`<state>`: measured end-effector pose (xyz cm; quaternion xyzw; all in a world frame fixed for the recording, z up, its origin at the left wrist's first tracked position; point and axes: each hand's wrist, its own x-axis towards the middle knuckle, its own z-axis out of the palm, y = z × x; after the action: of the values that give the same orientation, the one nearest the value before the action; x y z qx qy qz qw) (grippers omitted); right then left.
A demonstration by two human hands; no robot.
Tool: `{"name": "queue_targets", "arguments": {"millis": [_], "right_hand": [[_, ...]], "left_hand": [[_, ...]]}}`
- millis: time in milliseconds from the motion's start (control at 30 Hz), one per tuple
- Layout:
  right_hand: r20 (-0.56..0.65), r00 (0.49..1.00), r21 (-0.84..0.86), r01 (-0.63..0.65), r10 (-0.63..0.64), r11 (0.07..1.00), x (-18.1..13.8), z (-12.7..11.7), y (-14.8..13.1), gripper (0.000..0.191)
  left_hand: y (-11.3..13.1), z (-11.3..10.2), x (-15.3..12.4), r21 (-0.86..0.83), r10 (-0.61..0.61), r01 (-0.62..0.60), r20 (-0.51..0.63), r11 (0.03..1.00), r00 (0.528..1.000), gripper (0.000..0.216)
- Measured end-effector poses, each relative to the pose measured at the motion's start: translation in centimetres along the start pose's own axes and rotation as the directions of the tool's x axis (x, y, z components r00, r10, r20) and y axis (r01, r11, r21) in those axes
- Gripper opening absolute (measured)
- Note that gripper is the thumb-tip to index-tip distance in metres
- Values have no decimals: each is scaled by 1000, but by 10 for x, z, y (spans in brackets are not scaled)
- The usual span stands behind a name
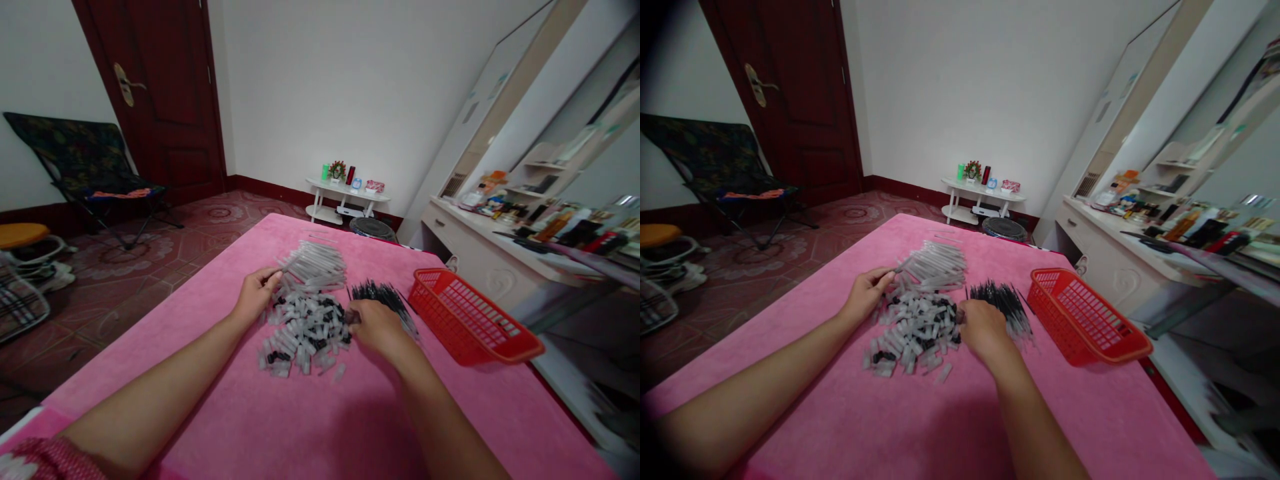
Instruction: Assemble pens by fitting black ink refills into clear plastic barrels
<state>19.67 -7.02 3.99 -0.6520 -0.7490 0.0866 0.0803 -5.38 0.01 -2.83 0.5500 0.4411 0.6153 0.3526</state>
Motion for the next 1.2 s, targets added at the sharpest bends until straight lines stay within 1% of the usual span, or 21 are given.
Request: {"name": "queue_targets", "arguments": {"millis": [100, 200, 300, 433, 500, 533, 567, 600, 667, 700, 767, 800, 900, 967, 1033, 1200], "right_hand": [[57, 998, 34, -37, 35, 999, 5, 2, 6, 7], [110, 991, 62, -81, 74, 995, 10, 10, 9, 18], [125, 990, 89, -81, 69, 993, 12, 19, 11, 20], [104, 994, 122, -23, 10, 992, 13, 23, 15, 20], [74, 997, 188, 4, -18, 982, 14, 22, 17, 15], [50, 998, 257, 11, -24, 966, 15, 21, 17, 11], [17, 1000, 351, 12, -19, 936, 16, 20, 17, 8], [-26, 1000, 463, 11, 2, 886, 17, 20, 16, 6], [-117, 990, 681, 17, 85, 732, 20, 20, 12, 12], [-156, 979, 761, 33, 134, 647, 21, 21, 9, 16], [-200, 956, 858, 66, 213, 509, 21, 24, 3, 21], [-200, 952, 889, 78, 231, 451, 21, 26, 0, 23], [-141, 964, 953, 70, 224, 296, 21, 32, -6, 28], [-103, 974, 968, 51, 203, 245, 20, 35, -8, 31], [-90, 977, 971, 43, 195, 236, 20, 37, -9, 31], [-113, 972, 973, 67, 206, 222, 21, 36, -7, 29]], "left_hand": [[-3, -1, -1, 183, 136, -156, 120, 971, 983, 21], [-6, -1, -3, 277, 203, -270, 247, 922, 947, 24], [-6, 0, -5, 297, 225, -327, 331, 897, 916, 25], [-4, 3, -8, 316, 242, -382, 401, 869, 883, 24], [-2, 3, -9, 329, 244, -399, 424, 856, 872, 24], [-2, 3, -9, 333, 246, -406, 431, 851, 868, 24], [-1, 3, -10, 335, 248, -412, 437, 847, 865, 24], [-1, 3, -10, 336, 251, -417, 441, 844, 862, 24], [-1, 4, -12, 334, 256, -428, 452, 840, 854, 24], [-1, 4, -12, 330, 259, -434, 461, 838, 849, 24], [-1, 5, -13, 318, 270, -449, 474, 835, 838, 25], [-1, 6, -14, 312, 276, -456, 481, 833, 832, 25], [0, 7, -15, 306, 287, -472, 492, 827, 822, 26], [1, 7, -15, 305, 287, -473, 495, 827, 820, 26], [2, 8, -15, 304, 281, -467, 495, 830, 822, 26], [4, 8, -14, 313, 250, -439, 494, 842, 833, 28]]}}
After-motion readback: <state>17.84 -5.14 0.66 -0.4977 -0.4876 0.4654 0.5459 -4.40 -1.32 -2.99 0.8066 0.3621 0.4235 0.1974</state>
